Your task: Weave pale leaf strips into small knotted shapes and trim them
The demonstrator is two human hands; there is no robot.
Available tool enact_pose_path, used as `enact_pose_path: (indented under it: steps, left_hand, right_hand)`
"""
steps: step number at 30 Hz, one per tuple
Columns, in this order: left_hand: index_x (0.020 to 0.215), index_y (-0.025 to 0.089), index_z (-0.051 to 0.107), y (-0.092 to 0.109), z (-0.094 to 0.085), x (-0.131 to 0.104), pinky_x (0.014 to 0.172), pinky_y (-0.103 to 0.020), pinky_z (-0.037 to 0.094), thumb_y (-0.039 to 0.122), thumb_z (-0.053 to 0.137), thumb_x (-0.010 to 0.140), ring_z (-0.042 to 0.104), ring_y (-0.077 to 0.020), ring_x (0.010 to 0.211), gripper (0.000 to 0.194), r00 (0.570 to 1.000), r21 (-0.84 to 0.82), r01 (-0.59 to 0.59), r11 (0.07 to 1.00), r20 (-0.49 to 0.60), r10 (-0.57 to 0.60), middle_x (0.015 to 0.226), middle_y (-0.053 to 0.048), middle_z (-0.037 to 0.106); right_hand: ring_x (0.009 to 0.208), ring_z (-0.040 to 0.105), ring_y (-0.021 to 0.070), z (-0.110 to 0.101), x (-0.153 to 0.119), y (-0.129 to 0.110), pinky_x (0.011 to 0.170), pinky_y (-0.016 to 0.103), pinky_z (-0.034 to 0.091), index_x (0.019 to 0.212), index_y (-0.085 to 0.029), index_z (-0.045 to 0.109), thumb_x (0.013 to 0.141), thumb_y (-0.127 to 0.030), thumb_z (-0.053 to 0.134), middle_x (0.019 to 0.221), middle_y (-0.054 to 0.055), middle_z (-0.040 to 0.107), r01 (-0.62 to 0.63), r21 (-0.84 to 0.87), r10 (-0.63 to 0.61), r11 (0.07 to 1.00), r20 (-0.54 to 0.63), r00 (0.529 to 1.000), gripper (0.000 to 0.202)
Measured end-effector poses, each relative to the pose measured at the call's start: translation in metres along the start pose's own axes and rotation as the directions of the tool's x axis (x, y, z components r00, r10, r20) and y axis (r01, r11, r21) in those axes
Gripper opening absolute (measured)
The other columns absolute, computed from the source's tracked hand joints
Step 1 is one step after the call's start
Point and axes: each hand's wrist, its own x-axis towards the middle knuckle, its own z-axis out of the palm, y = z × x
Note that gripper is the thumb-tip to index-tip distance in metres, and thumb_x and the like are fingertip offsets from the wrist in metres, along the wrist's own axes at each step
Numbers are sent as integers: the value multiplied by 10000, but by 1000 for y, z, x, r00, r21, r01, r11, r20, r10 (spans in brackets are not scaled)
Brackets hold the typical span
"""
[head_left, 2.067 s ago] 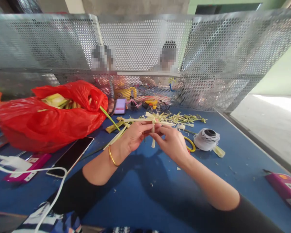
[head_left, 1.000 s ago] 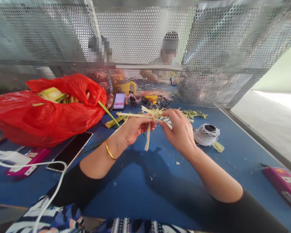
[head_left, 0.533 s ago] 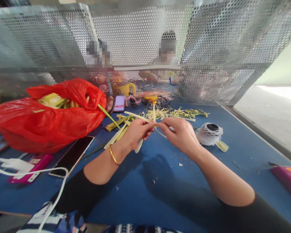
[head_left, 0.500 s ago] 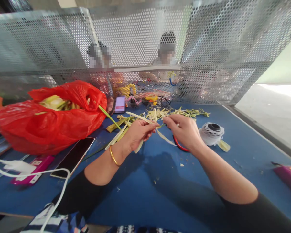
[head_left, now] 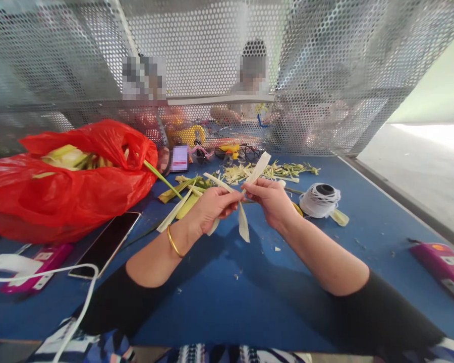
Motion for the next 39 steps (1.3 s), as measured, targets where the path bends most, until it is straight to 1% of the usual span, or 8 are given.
enact_pose_path:
  steps: [6, 8, 10, 12, 16, 23, 33, 39]
  left_hand:
    - [587, 139, 681, -1, -3, 1, 390, -199, 196, 246, 738, 664, 355, -46, 407, 144, 999, 83, 2, 997, 43, -5, 480, 19, 487]
    - [595, 139, 696, -2, -3, 0, 396, -201, 188, 250, 735, 671, 356, -47, 408, 140, 997, 123, 7, 992, 70, -16, 481, 17, 494]
    - [608, 143, 710, -4, 0, -2, 403, -205, 192, 260, 736, 685, 362, -50, 406, 142, 993, 176, 7, 984, 113, -27, 472, 19, 497]
    - [604, 146, 713, -6, 3, -3, 406, -209, 207, 275, 733, 708, 368, -55, 402, 166, 986, 233, -5, 973, 164, -34, 453, 22, 490]
    - [564, 153, 686, -9, 10, -6, 413, -216, 248, 279, 725, 740, 375, -62, 395, 219, 982, 283, -49, 958, 187, -5, 435, 24, 485]
    - [583, 142, 695, -10, 13, -9, 435, -224, 299, 269, 754, 724, 408, -71, 402, 199, 987, 289, -55, 956, 160, 9, 434, 17, 505]
    - [512, 156, 671, -6, 7, -8, 420, -197, 310, 338, 753, 706, 431, -58, 417, 279, 984, 338, -45, 940, 180, -17, 453, 7, 562]
    - [525, 158, 680, -7, 6, -8, 397, -197, 279, 412, 799, 666, 440, -60, 402, 313, 974, 302, -36, 953, 226, -35, 459, 0, 573]
  right_hand:
    - [641, 536, 159, -13, 13, 8, 653, 332, 455, 678, -184, 613, 671, -546, 695, 674, 27, 600, 57, -297, -83, 953, -76, 994, 371]
    - [815, 601, 217, -21, 14, 0, 723, 371, 475, 850, -189, 677, 734, -489, 676, 905, 90, 668, 184, -530, -322, 828, -181, 929, 322]
    - [1040, 600, 268, -24, 11, -11, 829, 408, 469, 993, -221, 712, 766, -413, 692, 1151, 127, 658, 323, -721, -570, 613, -121, 813, 298]
    - [1022, 623, 255, -23, 5, -20, 857, 394, 457, 897, -231, 750, 814, -365, 673, 1081, 99, 704, 404, -756, -543, 515, 77, 836, 176]
    - [623, 597, 146, -10, -4, -22, 633, 282, 442, 701, -182, 729, 794, -302, 663, 641, 6, 672, 277, -636, -156, 721, 241, 958, 165]
    - [532, 531, 115, -5, -5, -15, 507, 243, 362, 690, -161, 665, 718, -330, 696, 592, -10, 631, 176, -505, -46, 845, 261, 964, 174]
    - [525, 393, 87, 2, -5, -16, 530, 258, 298, 566, -180, 548, 703, -227, 660, 516, -58, 488, 238, -482, -259, 843, 23, 966, 183]
    - [543, 399, 94, 2, -4, -12, 546, 259, 305, 588, -181, 554, 741, -244, 639, 534, -51, 498, 254, -521, -282, 815, 27, 959, 186]
